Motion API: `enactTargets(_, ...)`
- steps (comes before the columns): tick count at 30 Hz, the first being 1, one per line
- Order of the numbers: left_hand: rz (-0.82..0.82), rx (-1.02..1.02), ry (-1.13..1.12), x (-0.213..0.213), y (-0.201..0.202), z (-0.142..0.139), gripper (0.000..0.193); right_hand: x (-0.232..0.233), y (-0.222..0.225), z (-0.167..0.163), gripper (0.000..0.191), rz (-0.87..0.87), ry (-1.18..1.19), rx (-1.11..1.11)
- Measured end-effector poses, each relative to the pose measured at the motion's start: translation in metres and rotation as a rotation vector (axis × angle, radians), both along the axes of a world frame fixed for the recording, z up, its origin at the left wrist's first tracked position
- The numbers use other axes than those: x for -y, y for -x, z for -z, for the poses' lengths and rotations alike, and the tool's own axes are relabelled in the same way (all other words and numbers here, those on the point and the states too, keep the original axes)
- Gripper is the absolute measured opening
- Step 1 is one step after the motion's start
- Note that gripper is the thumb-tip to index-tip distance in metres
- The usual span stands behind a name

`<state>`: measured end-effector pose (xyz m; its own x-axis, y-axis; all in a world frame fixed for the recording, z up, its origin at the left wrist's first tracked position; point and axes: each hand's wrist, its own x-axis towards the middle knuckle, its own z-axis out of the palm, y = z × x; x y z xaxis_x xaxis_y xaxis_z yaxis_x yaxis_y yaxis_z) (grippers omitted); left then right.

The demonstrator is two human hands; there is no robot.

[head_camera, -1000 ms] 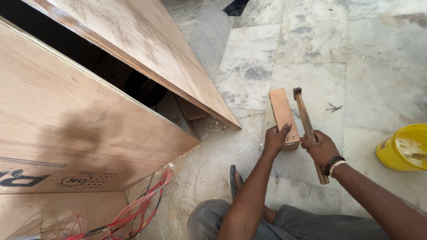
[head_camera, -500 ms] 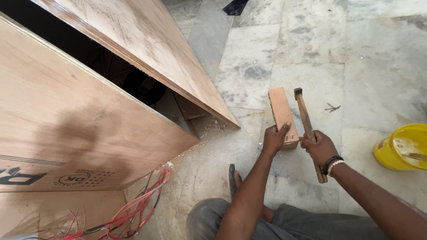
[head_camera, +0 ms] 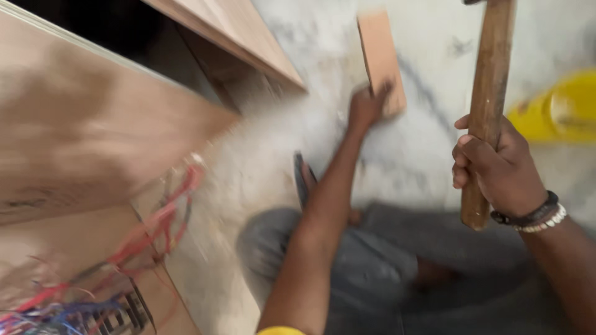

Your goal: The person assembles wooden pieces by applying adhesive with a brush from a bucket and using a hammer to join parts together.

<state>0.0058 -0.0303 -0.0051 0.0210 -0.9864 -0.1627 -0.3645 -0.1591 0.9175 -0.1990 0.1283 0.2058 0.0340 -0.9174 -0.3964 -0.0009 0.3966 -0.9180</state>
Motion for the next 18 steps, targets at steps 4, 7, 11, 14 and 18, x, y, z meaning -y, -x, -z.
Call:
enactTargets(4,-0.043,-0.236,0.086,-0.002,0.004,0.014,0.061,-0.052,-0.016,0.011,0.029,-0.018,-0.174,-0.157)
enactTargets(7,-0.055,-0.285,0.092,-0.004,0.005,0.006,0.058,-0.053,-0.023,0.015,0.025,-0.063,-0.158,-0.284)
enactTargets(11,-0.05,-0.293,0.062,-0.007,0.004,-0.005,0.055,-0.047,-0.03,0.013,0.025,-0.141,-0.1,-0.465)
enactTargets(14,-0.057,-0.239,0.068,-0.008,0.003,-0.001,0.054,-0.045,-0.041,0.017,0.023,-0.184,-0.098,-0.52)
enactTargets(18,-0.057,-0.218,0.064,-0.004,0.004,0.016,0.053,-0.041,-0.042,0.005,0.022,-0.177,-0.07,-0.565)
